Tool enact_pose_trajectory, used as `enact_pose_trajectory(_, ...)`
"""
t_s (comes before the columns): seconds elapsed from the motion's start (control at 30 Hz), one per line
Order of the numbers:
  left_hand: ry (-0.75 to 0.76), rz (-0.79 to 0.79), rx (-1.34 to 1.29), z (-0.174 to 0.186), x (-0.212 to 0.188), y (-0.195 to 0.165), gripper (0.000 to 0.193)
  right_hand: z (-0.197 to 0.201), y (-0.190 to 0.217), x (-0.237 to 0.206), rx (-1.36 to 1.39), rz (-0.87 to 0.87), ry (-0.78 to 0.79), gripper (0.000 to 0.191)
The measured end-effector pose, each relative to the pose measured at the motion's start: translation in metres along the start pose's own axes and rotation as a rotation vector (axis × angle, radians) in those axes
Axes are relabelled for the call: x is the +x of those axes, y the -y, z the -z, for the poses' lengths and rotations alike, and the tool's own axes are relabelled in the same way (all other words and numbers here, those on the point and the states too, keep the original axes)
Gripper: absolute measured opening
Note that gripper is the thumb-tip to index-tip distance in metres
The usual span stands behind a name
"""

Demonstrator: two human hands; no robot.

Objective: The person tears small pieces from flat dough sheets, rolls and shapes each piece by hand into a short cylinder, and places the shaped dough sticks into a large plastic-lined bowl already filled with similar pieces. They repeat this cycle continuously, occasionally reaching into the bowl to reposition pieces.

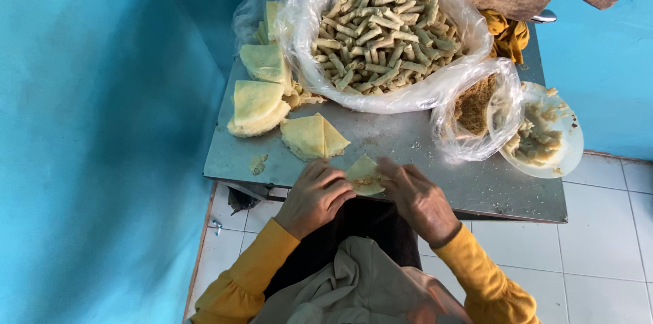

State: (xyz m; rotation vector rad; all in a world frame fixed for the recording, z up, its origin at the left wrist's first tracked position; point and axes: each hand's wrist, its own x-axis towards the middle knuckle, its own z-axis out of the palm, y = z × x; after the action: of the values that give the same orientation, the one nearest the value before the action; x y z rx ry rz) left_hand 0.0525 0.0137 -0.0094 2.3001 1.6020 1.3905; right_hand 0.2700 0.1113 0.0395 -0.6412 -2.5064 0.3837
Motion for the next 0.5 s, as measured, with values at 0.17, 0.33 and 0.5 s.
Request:
enact_pose_trajectory(0.17,-0.091,-0.037,0.286,-0.014,-0.003,-0.008,0.015,-0.006,-0.010,0.000,0.016,-0.205,-0.002,0.038)
enact_pose_trajectory(0.33,-0.117,-0.026,0.380,-0.026,-0.011,-0.014,0.016,-0.010,-0.011,0.005,-0.088,-0.103,0.013,0.054)
enact_pose_trajectory(0.5,-0.143,-0.011,0.320,-0.037,-0.017,-0.014,0.021,-0.009,-0.009,0.004,0.114,-0.154,0.071,0.064)
